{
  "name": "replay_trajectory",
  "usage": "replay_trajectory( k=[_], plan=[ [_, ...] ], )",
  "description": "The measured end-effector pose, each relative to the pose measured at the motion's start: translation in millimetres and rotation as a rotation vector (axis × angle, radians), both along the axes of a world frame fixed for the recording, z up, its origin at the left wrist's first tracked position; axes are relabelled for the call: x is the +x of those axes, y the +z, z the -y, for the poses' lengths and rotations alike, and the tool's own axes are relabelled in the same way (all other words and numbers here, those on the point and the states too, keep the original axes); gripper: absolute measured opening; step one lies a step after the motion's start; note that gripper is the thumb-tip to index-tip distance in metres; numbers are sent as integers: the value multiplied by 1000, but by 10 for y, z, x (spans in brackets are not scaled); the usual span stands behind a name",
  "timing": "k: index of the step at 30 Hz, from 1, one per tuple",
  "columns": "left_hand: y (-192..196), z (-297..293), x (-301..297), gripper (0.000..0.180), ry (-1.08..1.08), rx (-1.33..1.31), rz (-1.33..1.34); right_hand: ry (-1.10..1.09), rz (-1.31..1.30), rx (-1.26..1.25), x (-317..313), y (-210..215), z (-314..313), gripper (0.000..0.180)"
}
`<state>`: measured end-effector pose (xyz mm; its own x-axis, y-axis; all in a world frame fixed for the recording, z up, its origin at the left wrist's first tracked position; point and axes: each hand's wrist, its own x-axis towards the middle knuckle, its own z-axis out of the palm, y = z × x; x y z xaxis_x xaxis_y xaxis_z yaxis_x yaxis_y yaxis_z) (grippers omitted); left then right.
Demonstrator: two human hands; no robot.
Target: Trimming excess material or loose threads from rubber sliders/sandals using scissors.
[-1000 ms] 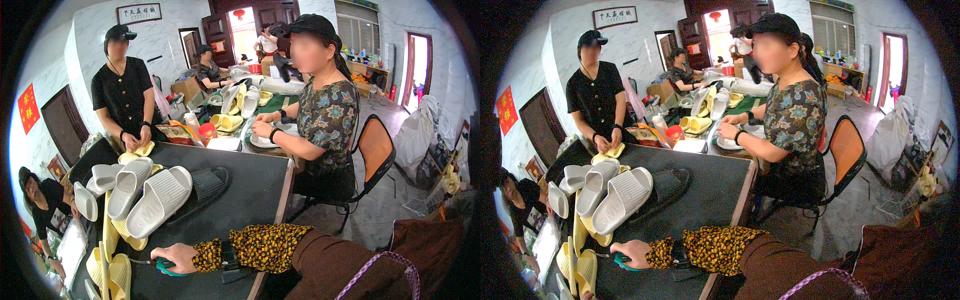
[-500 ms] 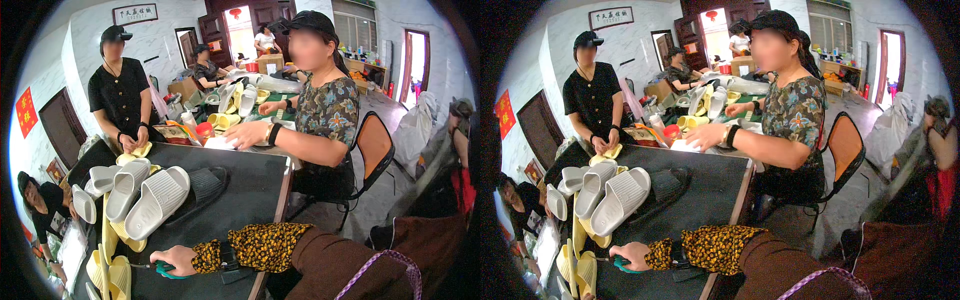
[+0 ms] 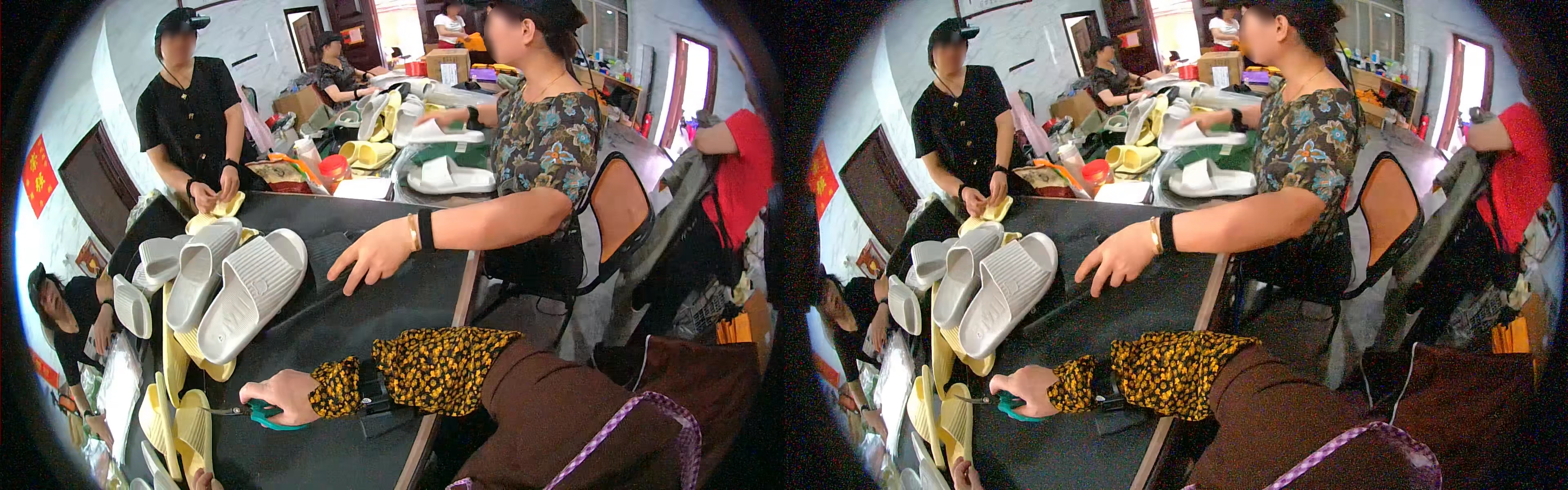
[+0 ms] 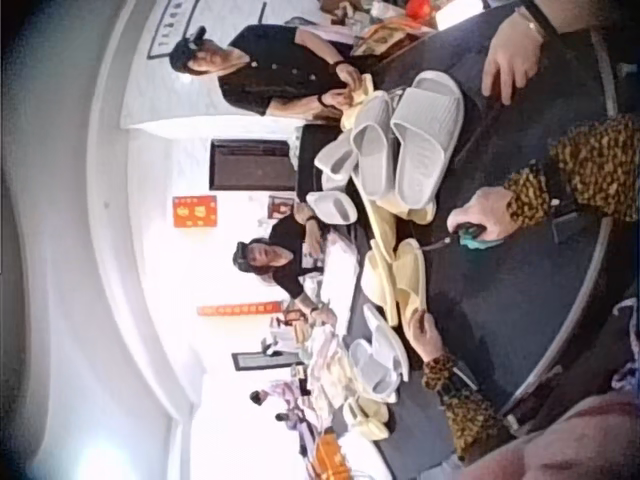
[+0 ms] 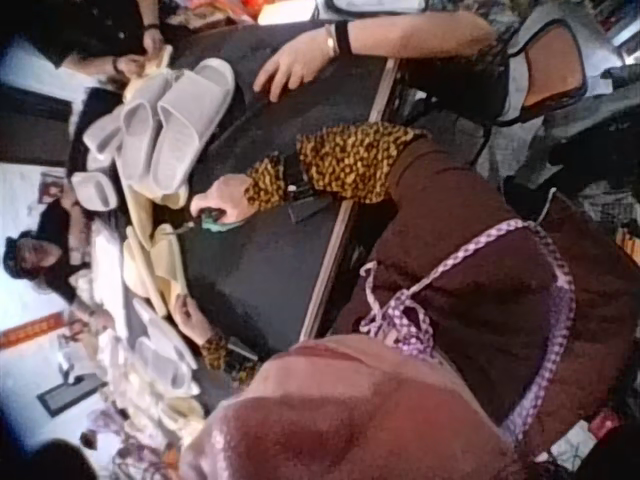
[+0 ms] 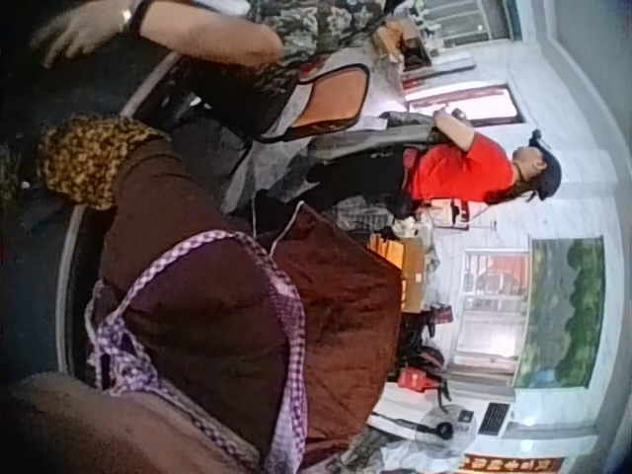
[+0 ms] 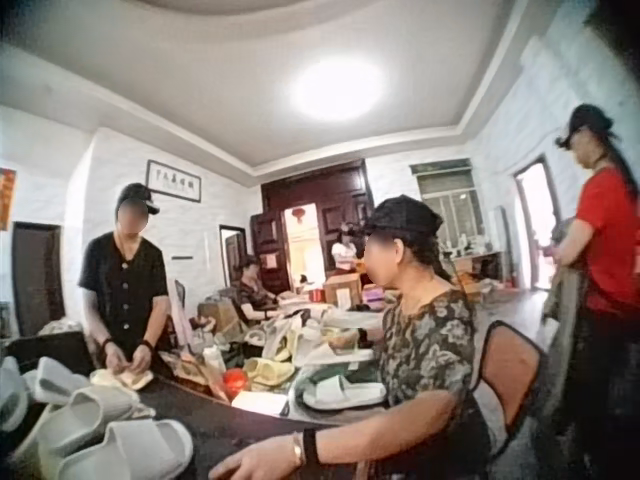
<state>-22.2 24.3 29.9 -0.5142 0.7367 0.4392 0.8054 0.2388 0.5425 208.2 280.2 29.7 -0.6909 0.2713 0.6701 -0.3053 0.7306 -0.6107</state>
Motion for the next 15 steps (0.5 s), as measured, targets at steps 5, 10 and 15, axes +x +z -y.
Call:
replay_trajectory(
  k=[5, 10, 15],
  plan=[
    [-14, 0, -64, 21, -16, -7, -67, 4, 19, -24, 13, 28, 14, 34],
    [12, -24, 39, 21, -3, -8, -44, -17, 4, -18, 68, 32, 25, 35],
    [-39, 17, 29, 19, -10, 44, -100, -24, 119, -5, 74, 71, 28, 31]
  ],
)
